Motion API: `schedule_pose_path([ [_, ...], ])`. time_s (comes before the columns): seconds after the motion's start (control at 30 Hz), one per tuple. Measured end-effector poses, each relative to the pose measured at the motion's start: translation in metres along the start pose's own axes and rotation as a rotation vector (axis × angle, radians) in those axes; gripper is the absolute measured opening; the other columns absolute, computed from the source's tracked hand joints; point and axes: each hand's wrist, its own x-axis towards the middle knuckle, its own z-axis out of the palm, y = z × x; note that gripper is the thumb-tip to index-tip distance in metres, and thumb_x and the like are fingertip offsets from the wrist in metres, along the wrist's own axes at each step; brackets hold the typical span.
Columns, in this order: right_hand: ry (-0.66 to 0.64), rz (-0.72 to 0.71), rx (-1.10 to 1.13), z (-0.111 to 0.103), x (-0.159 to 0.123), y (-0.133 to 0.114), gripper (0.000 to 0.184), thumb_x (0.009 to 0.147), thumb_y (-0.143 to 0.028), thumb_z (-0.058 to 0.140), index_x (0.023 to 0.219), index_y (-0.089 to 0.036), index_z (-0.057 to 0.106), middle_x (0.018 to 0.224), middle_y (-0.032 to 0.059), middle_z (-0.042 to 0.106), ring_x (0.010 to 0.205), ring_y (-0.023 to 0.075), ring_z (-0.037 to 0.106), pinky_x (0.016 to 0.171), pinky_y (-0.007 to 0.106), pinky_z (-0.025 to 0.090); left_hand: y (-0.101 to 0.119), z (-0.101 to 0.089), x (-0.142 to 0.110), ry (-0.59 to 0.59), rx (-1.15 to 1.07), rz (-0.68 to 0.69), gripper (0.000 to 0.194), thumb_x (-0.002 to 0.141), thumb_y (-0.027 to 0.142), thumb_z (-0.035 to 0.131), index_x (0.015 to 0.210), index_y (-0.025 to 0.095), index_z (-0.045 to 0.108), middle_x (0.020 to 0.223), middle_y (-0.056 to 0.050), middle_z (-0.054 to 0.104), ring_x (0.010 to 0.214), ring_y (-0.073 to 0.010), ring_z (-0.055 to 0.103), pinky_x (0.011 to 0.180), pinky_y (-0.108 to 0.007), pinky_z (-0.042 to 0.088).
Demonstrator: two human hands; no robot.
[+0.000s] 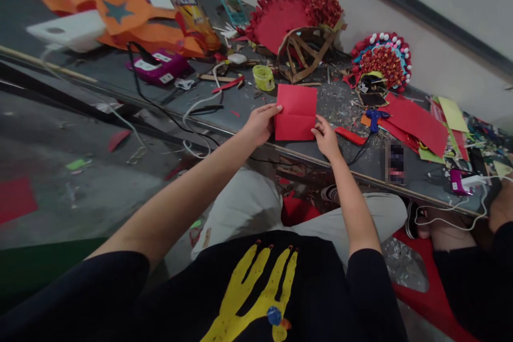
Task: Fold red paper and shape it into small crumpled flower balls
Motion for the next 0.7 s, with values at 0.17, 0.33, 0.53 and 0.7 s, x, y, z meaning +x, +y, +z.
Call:
schedule_pose_path([
  [0.17,0.061,0.002,0.078,0.002,0.000,-0.004,0.052,0.078,-0.043,0.059,0.121,-0.015,0.053,0.075,0.0008,0.062,0.069,0.0143,0.058,0.072,0.030,0.048,-0.001,0.007,0.008,0.034,-0.017,0.046,0.038,0.065,0.042,0.065,0.092,0.015,0.058,0.082,-0.007,0.066,0.075,-0.0209,0.065,0.067,-0.034,0.054],
  [0.33,0.184,-0.007,0.118,0.005,-0.002,-0.008,0.041,0.075,-0.043,0.061,0.106,-0.015,0.061,0.077,0.0024,0.064,0.071,0.0152,0.058,0.073,0.030,0.049,-0.007,0.009,0.000,0.083,0.079,0.228,0.049,0.067,0.038,0.062,0.110,0.018,0.049,0.108,-0.010,0.062,0.092,-0.0199,0.063,0.081,-0.033,0.052],
  [0.53,0.315,0.043,0.125,0.004,-0.007,-0.015,0.036,0.071,-0.046,0.064,0.093,-0.017,0.062,0.075,0.0020,0.062,0.072,0.0164,0.055,0.073,0.030,0.046,-0.009,0.007,-0.014,0.169,0.318,0.432,0.047,0.073,0.034,0.061,0.116,0.020,0.045,0.126,-0.012,0.050,0.110,-0.0216,0.054,0.087,-0.034,0.048],
  [0.7,0.424,0.069,0.208,0.000,-0.010,-0.021,0.033,0.064,-0.048,0.070,0.067,-0.019,0.054,0.061,-0.0048,0.050,0.060,0.0116,0.046,0.062,0.025,0.041,0.006,0.003,-0.018,-0.036,0.517,0.554,0.018,0.078,0.025,0.047,0.087,0.017,0.060,0.097,-0.008,0.065,0.099,-0.0220,0.059,0.093,-0.040,0.044],
])
